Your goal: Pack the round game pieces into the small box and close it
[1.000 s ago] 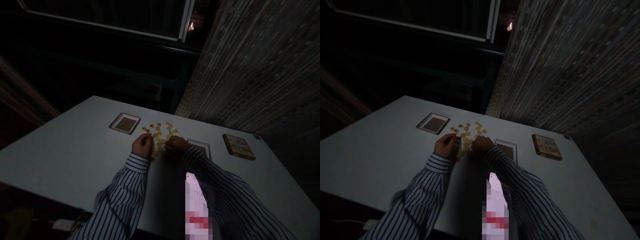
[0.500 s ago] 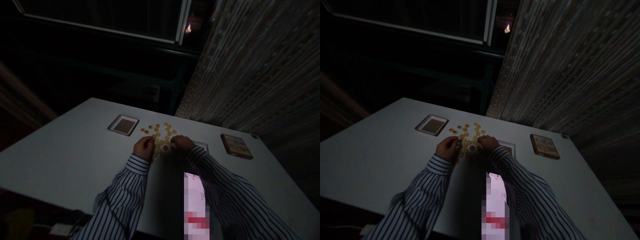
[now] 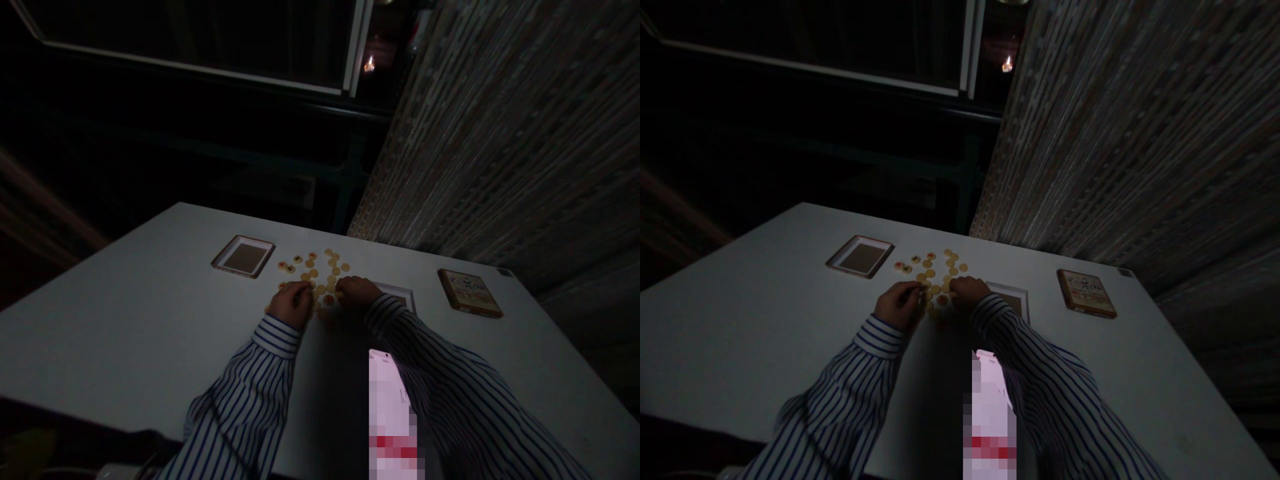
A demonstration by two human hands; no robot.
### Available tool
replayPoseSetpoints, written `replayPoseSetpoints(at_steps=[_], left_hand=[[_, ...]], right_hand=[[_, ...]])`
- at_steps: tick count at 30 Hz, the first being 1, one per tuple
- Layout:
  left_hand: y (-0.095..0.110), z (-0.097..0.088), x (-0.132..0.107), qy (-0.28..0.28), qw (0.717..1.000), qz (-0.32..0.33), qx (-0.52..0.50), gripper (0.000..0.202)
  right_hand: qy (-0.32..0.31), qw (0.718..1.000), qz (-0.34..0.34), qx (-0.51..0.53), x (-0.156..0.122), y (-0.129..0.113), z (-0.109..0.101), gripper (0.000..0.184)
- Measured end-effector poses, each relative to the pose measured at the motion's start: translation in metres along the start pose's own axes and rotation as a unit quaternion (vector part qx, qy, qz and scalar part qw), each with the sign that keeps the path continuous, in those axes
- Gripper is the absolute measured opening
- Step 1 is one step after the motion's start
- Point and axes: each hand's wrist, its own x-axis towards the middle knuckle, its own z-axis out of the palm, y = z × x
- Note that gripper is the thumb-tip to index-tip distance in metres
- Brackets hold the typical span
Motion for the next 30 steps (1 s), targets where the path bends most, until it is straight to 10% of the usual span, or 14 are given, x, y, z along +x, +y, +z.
replayPoseSetpoints(at_steps=[9, 17, 30], left_hand=[[0.002, 0.001, -0.001, 0.010, 1.000, -0.012, -0.009, 0.019], [0.002, 0.001, -0.002, 0.005, 1.000, -0.022, -0.017, 0.020], [0.003, -0.002, 0.000, 0.002, 1.000, -0.025, -0.009, 0.020]], right_hand=[[0.064, 0.981, 0.057, 0.176, -0.008, 0.002, -0.008, 0.020], [0.042, 0.843, 0.087, 0.530, -0.004, 0.008, -0.005, 0.018], [0.030, 0.812, 0.098, 0.574, -0.009, 0.005, -0.013, 0.022]])
